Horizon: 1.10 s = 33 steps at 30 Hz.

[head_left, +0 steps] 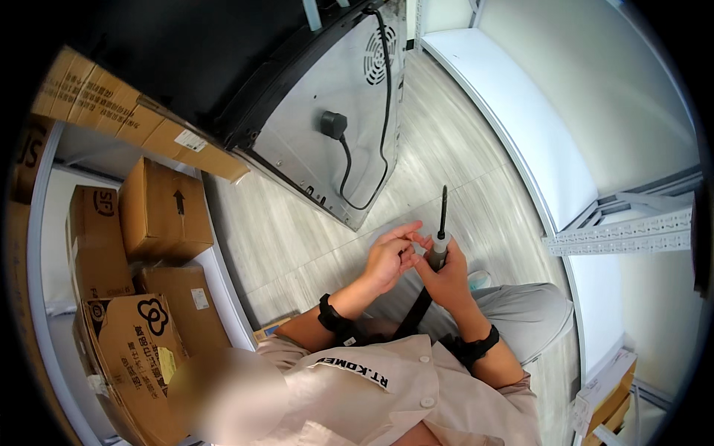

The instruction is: The person uses a screwdriver to tighten screws on the back panel of a large appliance. They work methodically on multiple screw locations along the edge of the panel.

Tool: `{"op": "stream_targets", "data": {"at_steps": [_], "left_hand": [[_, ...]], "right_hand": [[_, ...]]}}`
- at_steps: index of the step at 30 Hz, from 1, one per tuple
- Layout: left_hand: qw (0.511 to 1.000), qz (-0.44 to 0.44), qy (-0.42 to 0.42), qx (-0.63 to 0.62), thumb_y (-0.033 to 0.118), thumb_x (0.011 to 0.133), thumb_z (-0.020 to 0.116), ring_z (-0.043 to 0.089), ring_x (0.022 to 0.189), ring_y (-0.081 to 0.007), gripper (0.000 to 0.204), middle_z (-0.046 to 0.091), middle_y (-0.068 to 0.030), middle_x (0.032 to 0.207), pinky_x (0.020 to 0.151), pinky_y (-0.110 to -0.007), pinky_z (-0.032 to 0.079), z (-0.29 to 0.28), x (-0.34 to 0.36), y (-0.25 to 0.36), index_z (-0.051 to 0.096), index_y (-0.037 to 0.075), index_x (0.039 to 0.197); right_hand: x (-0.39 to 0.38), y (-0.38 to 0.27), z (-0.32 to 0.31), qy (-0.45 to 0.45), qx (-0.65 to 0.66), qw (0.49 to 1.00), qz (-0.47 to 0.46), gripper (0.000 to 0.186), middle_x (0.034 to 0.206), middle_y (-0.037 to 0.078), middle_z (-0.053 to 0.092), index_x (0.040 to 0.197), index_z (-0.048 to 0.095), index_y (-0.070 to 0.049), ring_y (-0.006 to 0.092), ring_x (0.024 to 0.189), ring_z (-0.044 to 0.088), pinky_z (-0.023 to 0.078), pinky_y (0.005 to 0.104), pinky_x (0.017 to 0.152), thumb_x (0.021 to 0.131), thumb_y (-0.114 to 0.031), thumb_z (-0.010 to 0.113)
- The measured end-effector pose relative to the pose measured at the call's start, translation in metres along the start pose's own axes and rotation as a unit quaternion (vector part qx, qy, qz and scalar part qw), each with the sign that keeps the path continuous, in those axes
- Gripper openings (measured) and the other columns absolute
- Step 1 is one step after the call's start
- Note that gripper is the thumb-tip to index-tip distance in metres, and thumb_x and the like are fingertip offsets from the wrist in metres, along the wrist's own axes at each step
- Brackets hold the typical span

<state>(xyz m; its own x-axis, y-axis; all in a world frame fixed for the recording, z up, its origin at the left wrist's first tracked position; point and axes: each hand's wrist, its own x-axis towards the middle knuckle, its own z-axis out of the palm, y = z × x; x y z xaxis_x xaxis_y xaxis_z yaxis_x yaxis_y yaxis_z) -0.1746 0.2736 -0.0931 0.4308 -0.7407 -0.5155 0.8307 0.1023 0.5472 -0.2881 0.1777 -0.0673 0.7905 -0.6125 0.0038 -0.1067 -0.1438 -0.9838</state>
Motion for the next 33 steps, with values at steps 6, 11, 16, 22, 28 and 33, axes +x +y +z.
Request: {"op": "stream_targets", "data": {"at_steps": [6,11,16,22,28,33], "left_hand": [[0.999,0.001,0.026,-0.021,0.002,0.1,0.036,0.043,0.061,-0.009,0.04,0.061,-0.0092,0.099,0.051,-0.022,0.034,0.017,-0.003,0.004,0.05,-0.006,0.136],[1.0,-0.019,-0.016,0.012,0.007,0.102,0.038,0.048,0.065,-0.0092,0.038,0.061,-0.0081,0.099,0.05,-0.022,0.033,0.011,-0.003,0.004,0.051,-0.002,0.137],[0.992,-0.035,-0.112,0.05,0.015,0.104,0.041,0.052,0.064,-0.0084,0.035,0.061,-0.0038,0.098,0.048,-0.023,0.033,-0.002,-0.001,-0.002,0.054,0.002,0.134],[0.992,-0.057,-0.079,0.076,0.022,0.104,0.044,0.04,0.051,-0.0066,0.023,0.055,0.0001,0.075,0.045,-0.024,0.03,0.009,-0.005,-0.008,0.059,0.005,0.101],[0.99,-0.08,-0.103,0.061,0.04,0.103,0.045,0.035,0.049,-0.0066,0.037,0.048,0.0026,0.068,0.044,-0.024,0.028,0.006,-0.007,-0.01,0.056,0.008,0.089],[0.99,-0.069,-0.076,0.096,0.047,0.104,0.042,0.033,0.048,-0.0062,0.043,0.045,0.0036,0.064,0.044,-0.023,0.025,0.005,-0.003,-0.02,0.052,0.011,0.082]], "right_hand": [[0.002,0.003,-0.006,0.02,-0.105,0.993,-0.048,0.026,0.07,0.012,0.061,0.099,0.06,-0.002,0.0246,0.057,0.058,0.042,0.0347,0.053,0.083,-0.017,0.075],[0.002,-0.007,-0.007,0.042,-0.093,0.995,0.003,0.029,0.056,0.006,0.05,0.078,0.053,-0.001,0.0083,0.054,0.043,0.034,0.0301,0.048,0.082,-0.016,0.077],[0.002,-0.013,-0.016,0.003,-0.138,0.989,0.051,0.033,0.066,0.014,0.064,0.104,0.065,-0.001,0.0271,0.056,0.061,0.045,0.0363,0.053,0.08,-0.023,0.074],[0.004,-0.02,-0.023,-0.018,-0.113,0.992,0.054,0.026,0.067,0.014,0.063,0.096,0.064,-0.003,0.0291,0.057,0.061,0.046,0.0378,0.055,0.077,-0.019,0.073],[0.001,-0.008,-0.021,-0.024,-0.162,0.985,0.054,0.024,0.071,0.015,0.066,0.091,0.063,-0.003,0.0278,0.06,0.063,0.046,0.0376,0.056,0.077,-0.018,0.075],[0.0,-0.009,-0.02,-0.021,-0.188,0.98,0.054,0.025,0.071,0.016,0.065,0.091,0.063,-0.002,0.0295,0.06,0.062,0.045,0.0383,0.056,0.077,-0.019,0.075]]}}
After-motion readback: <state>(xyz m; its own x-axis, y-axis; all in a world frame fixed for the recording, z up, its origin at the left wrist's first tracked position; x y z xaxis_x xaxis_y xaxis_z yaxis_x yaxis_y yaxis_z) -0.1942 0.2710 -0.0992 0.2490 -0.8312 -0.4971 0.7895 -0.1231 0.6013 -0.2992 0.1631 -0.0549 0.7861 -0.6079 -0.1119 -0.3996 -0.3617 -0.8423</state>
